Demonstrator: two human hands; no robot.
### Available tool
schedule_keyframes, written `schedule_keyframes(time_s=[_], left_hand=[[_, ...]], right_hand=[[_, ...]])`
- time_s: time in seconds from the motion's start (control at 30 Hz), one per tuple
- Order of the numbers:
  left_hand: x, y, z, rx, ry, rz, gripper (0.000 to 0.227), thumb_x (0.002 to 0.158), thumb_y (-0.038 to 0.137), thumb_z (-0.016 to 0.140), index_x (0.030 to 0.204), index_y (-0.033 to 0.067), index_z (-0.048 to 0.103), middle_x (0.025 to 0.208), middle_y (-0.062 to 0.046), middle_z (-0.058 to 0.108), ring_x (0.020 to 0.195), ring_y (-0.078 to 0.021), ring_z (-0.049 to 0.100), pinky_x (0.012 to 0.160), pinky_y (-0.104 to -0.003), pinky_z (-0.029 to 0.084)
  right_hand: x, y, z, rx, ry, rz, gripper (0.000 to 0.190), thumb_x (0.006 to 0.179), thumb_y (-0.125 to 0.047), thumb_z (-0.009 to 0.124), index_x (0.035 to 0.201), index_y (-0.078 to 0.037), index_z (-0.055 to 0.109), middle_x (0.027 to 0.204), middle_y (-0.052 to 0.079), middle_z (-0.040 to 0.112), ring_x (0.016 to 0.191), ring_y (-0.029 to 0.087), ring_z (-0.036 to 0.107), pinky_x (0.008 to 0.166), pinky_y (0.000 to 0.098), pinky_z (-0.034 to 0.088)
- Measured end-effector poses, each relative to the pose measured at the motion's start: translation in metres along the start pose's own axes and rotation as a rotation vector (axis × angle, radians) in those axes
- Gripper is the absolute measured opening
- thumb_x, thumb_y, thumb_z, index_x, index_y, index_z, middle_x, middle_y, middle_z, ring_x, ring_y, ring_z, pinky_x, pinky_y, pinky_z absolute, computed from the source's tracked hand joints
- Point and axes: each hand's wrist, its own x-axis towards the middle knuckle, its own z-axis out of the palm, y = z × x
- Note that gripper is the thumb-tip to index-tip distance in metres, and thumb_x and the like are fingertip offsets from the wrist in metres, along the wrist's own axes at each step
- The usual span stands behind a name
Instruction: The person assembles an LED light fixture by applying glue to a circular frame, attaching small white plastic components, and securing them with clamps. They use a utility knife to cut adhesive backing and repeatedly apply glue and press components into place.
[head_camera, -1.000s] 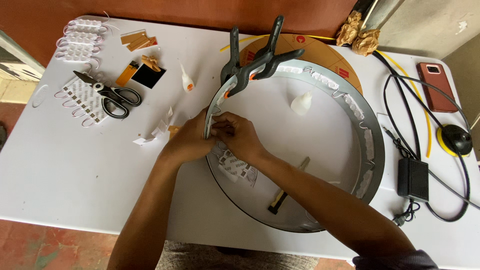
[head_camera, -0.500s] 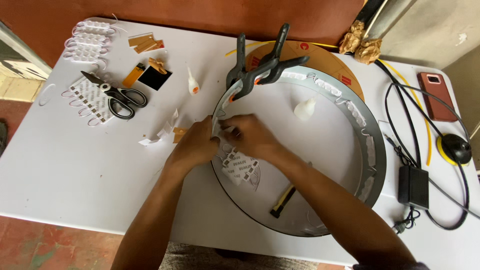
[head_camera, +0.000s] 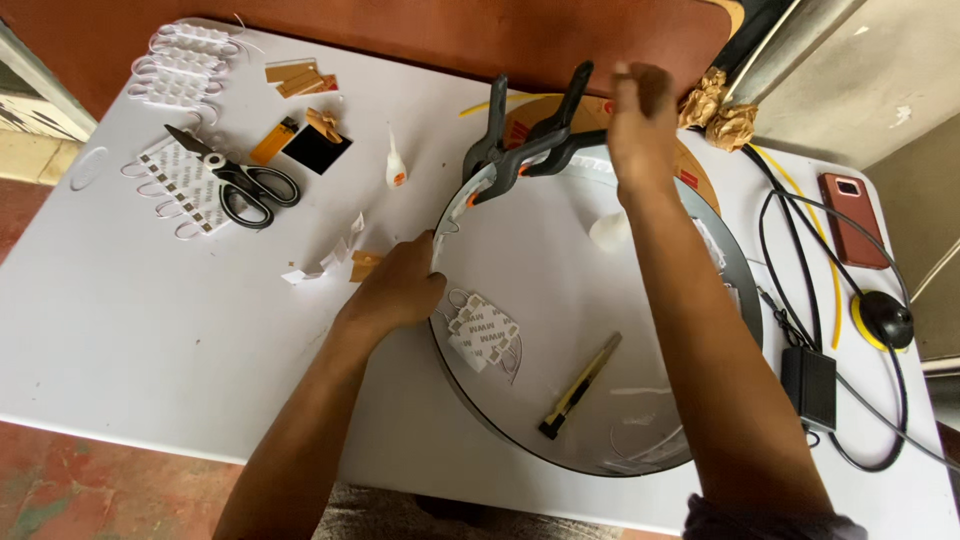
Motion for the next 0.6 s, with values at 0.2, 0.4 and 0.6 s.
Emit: schedule_keyframes(time_s=[0.2, 0.4, 0.6], left_hand=[[0.04, -0.038, 0.029, 0.079, 0.115, 0.172, 0.039, 0.078, 0.013, 0.053, 0.116, 0.0021, 0.053, 0.111, -0.03, 0.068, 0.102, -0.0496, 0.065, 0.083, -0.061, 0.048], [0.006, -0.006, 0.002, 0.013, -0.028, 0.013, 0.023, 0.085, 0.014, 0.042, 0.105, 0.0049, 0.046, 0.099, -0.018, 0.06, 0.088, -0.0338, 0.059, 0.069, -0.048, 0.046], [0.033, -0.032, 0.021, 0.057, 0.073, 0.18, 0.041, 0.079, 0.012, 0.05, 0.118, -0.0007, 0.051, 0.109, -0.03, 0.066, 0.1, -0.0487, 0.064, 0.08, -0.059, 0.048]], right_hand=[[0.016, 0.01, 0.033, 0.415, 0.311, 0.068, 0.03, 0.086, -0.038, 0.07, 0.076, -0.012, 0.06, 0.065, 0.002, 0.058, 0.06, 0.01, 0.047, 0.057, 0.0259, 0.041], [-0.008, -0.009, 0.033, 0.911, 0.016, 0.427, 0.053, 0.06, -0.062, 0.069, 0.065, -0.009, 0.061, 0.062, 0.006, 0.061, 0.051, 0.018, 0.05, 0.053, 0.0296, 0.035], [0.013, 0.001, 0.031, 0.851, -0.343, 0.355, 0.052, 0.065, -0.042, 0.056, 0.104, -0.01, 0.07, 0.109, 0.016, 0.078, 0.096, 0.026, 0.068, 0.087, 0.0342, 0.052]])
